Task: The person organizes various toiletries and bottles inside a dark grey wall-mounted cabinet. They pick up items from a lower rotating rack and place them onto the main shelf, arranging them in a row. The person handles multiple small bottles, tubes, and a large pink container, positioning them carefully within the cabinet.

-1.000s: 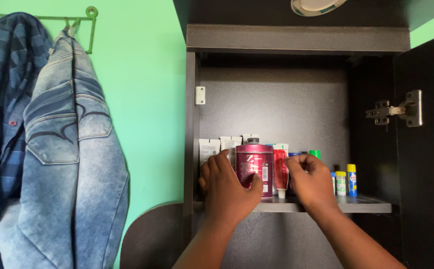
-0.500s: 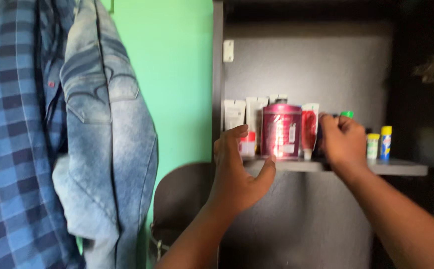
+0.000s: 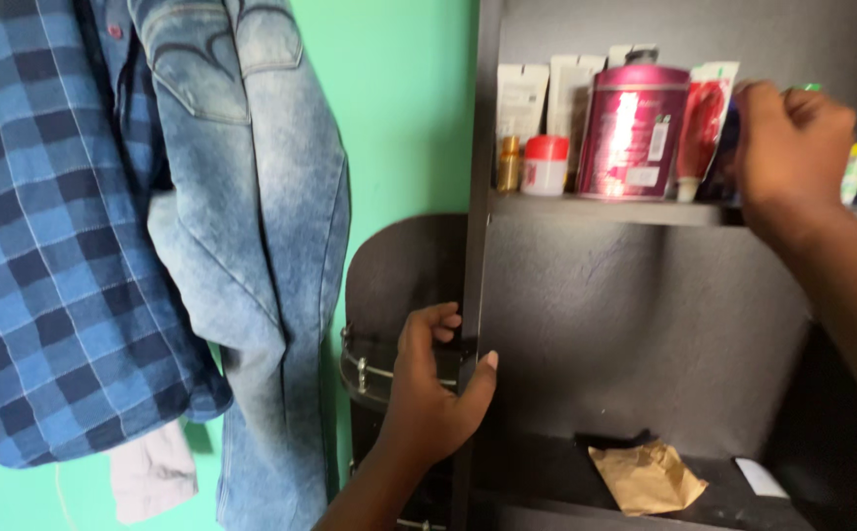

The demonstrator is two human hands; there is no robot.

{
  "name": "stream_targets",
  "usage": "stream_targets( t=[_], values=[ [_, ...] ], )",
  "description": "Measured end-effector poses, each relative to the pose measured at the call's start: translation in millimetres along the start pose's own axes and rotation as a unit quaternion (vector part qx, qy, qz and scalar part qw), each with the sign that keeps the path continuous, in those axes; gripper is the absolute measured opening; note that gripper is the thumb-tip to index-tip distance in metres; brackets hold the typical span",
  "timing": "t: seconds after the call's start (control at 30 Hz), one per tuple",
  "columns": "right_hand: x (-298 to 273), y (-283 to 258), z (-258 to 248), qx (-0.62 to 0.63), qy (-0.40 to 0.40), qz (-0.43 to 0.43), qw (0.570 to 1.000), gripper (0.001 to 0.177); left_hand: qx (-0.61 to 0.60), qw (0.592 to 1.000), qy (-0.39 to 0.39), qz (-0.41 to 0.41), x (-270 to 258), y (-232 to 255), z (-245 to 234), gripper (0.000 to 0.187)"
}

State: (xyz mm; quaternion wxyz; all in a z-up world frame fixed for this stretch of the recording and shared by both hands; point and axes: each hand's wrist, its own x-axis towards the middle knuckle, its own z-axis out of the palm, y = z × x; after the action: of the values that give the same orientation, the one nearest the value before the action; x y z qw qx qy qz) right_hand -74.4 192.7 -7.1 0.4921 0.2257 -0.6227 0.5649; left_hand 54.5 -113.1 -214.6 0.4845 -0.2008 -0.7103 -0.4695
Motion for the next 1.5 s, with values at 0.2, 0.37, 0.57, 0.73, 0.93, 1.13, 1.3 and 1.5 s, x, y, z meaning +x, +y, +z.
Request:
stream_targets(
  t=[0.2, 0.37, 0.57, 0.73, 0.93, 1.13, 1.3, 1.5],
  values=[
    [5, 11, 1, 0.028, -0.007, -0.014, 0.999, 0.037, -0.005, 0.994, 0.016, -0.104, -43, -43, -19, 0.058],
    [0, 11, 1, 0.007, -0.016, -0.030, 0.999, 0.038, 0.014, 0.988, 0.065, -0.138, -72, -69, -34, 0.048],
    [4, 19, -5, -0.005, -0.022, -0.038, 0.999, 0.042, 0.015, 0.979, 0.058, -0.197, -95, -89, -36, 0.044],
    [0, 5, -1, -0.049, -0.006, -0.041, 0.998, 0.032, 0.014, 0.977, 0.042, -0.210, -100, -86, -25, 0.041],
    [-4, 3, -1, -0.043, -0.019, -0.061, 0.997, 0.028, 0.015, 0.985, -0.023, -0.173, -106, -80, -14, 0.036],
    [-14, 9, -7, -0.032, 0.001, -0.030, 0.999, 0.025, 0.029, 0.976, -0.057, -0.206, -103, -85, 0, 0.047],
    [-28, 2, -11, -0.049, 0.004, -0.034, 0.998, 0.023, -0.001, 0.978, -0.062, -0.201, -99, -90, 10, 0.055],
    [-39, 0, -12, -0.054, 0.000, -0.042, 0.998, 0.022, -0.011, 0.949, -0.087, -0.302, -85, -88, 28, 0.040]
  ],
)
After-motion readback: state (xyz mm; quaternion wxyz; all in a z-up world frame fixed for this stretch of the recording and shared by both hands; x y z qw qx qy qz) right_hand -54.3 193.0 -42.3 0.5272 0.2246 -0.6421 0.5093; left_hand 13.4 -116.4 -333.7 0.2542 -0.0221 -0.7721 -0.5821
